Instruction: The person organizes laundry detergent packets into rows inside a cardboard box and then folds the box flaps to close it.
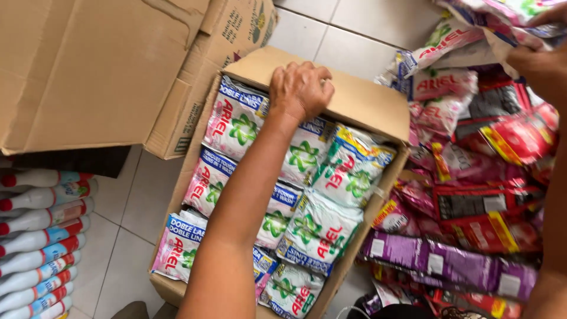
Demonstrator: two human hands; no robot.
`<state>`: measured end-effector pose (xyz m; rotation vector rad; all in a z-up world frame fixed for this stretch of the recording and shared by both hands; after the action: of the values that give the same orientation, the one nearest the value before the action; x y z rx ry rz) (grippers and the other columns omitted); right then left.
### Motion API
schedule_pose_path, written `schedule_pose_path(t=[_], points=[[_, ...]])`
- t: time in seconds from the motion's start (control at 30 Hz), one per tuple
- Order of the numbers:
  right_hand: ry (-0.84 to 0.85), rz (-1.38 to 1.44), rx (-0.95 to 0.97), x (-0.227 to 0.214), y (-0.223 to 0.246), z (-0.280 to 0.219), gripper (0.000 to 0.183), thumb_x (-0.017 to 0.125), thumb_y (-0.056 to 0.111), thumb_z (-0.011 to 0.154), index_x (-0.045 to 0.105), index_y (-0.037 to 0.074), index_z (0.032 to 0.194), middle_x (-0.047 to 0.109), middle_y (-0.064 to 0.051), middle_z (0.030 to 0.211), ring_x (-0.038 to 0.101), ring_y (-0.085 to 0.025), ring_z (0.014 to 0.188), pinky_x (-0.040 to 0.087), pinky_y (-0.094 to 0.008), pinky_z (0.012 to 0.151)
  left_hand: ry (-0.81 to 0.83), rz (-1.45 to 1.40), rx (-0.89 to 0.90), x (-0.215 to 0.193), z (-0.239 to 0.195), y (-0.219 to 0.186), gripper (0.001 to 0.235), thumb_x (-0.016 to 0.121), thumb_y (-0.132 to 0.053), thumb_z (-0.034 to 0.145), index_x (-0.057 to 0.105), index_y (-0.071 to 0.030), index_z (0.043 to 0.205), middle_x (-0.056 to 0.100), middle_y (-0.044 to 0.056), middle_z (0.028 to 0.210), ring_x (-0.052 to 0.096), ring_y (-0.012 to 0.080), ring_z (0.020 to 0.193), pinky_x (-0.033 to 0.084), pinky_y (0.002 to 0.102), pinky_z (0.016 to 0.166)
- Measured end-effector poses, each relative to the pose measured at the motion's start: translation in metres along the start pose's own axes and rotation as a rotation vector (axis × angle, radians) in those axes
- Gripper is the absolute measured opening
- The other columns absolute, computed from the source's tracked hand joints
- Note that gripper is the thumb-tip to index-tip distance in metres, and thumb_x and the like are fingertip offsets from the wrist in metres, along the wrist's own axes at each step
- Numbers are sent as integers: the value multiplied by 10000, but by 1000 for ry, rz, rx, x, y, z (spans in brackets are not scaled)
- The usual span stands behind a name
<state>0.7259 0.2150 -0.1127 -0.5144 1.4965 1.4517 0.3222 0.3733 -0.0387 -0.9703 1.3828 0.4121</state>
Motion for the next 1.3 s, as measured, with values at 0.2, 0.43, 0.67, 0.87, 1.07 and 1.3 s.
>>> schedule_pose_path(t=[0.2,0.43,0.67,0.87,1.07,1.3], points=[[28,-17,246,-71,33,-110,302,802,136,965,636,21,1188,632,-212,1127,646,-361,1034,539,-460,887,-3,45,-4,10,-12,-1,322,507,-385,879,788,-258,975,720,102,1103,629,319,1064,427,512,945],[-66,-139,139,-102,110,-199,322,832,99,828,654,54,1092,584,-194,1225,624,-332,1122,561,-435,950,-289,187,154,-1,-62,-50,244,615,-272,892,727,-178,1087,689,93,1158,581,314,1171,297,660,1044],[-141,-146,119,-130,128,-293,242,795,128,938,624,45,1088,580,-141,1140,621,-287,1050,556,-413,965,-174,-228,445,-10,-170,-139,281,744,-202,865,719,-169,1143,673,84,1159,588,295,1216,393,511,1068],[-202,-145,122,-180,178,-356,277,833,132,947,610,24,1070,609,-148,1171,645,-297,1086,551,-409,969,-255,-415,672,40,-219,-196,497,737,-105,836,601,-158,1311,584,142,1290,580,358,1266,472,480,1133],[-75,-107,172,-207,167,-431,308,839,202,884,632,44,1048,598,-148,1224,669,-268,1146,568,-349,959,-298,-428,592,55,-200,-243,932,716,-4,757,321,-279,1556,312,292,1596,605,432,1051,561,502,909],[63,-114,203,-202,158,-460,366,838,233,760,685,86,1059,628,-119,1270,663,-243,1135,586,-381,881,-170,-258,597,132,-188,-279,526,635,-79,815,638,-381,1246,461,143,1557,678,363,853,598,493,661]])
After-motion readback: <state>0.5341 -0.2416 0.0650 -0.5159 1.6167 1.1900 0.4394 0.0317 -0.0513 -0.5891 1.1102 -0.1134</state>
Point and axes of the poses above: each hand's wrist, its own z-axis towards the middle knuckle, its own x-axis out of the palm, y = z × x, the point moved 3 cm from there along z, towards the middle knuckle
